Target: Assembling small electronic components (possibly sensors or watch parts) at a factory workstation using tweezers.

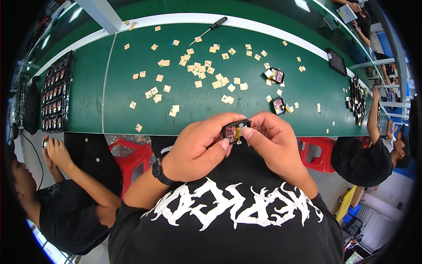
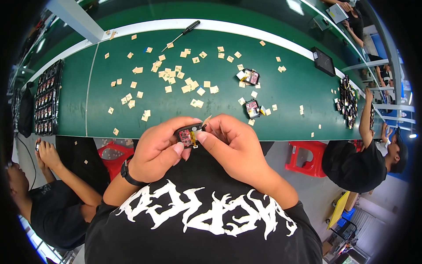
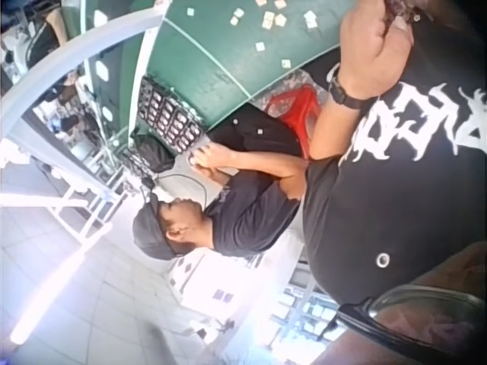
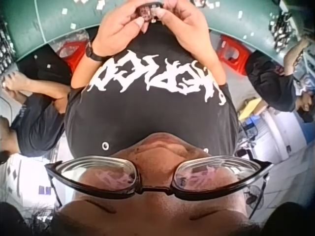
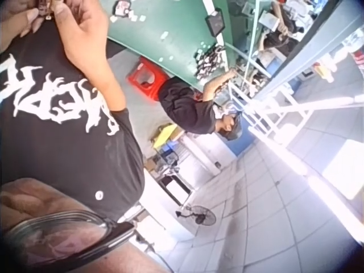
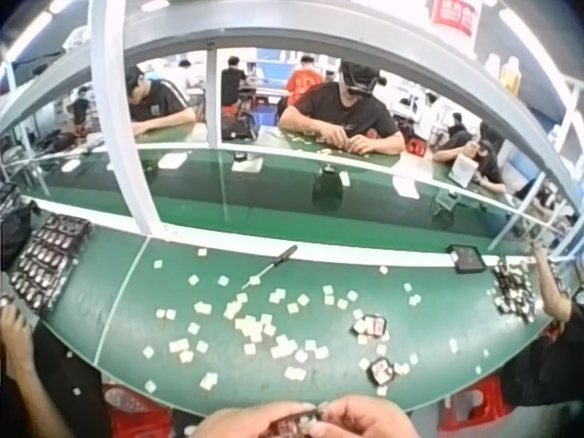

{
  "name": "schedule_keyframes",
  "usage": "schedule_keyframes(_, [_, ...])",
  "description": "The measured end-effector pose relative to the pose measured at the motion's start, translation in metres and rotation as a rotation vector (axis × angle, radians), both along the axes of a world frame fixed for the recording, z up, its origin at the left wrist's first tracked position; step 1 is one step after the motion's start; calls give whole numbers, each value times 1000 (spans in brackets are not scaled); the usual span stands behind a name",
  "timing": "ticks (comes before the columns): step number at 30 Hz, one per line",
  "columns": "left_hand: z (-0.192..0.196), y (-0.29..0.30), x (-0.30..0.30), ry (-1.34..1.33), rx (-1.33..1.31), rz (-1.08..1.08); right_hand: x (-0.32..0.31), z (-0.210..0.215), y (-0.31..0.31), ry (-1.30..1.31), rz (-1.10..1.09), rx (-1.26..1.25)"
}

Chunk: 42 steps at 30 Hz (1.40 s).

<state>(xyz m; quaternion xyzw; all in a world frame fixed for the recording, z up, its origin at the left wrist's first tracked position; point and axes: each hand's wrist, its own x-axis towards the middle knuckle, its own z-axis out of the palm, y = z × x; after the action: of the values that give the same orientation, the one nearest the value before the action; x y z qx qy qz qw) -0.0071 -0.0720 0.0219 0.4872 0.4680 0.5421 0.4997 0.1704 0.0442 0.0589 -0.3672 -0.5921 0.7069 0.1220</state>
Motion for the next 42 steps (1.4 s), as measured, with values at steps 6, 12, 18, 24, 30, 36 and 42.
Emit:
schedule_keyframes(6, [2, 1, 1, 211, 54, 14, 12, 0, -2, 57, 29, 34])
schedule_keyframes(12, [-3, 10, 9, 336, 235, 160, 13, -9, -4, 106, 10, 82])
schedule_keyframes(18, [-9, -10, -31, 236, -109, 399, 27, -19, 18, -56, -233, 347])
schedule_keyframes(24, [-43, -60, -152, 369, -246, 979, 61, -46, 54, -392, -439, 929])
schedule_keyframes(30, [-55, -101, -237, 909, -472, 1112, 59, -47, 58, -598, -242, 950])
schedule_keyframes(36, [-44, -96, -250, 1247, -661, 1001, 62, -56, 65, -469, -227, 958])
schedule_keyframes(42, [14, -56, -196, 1326, -936, 1025, 50, -40, 62, -227, -203, 887])
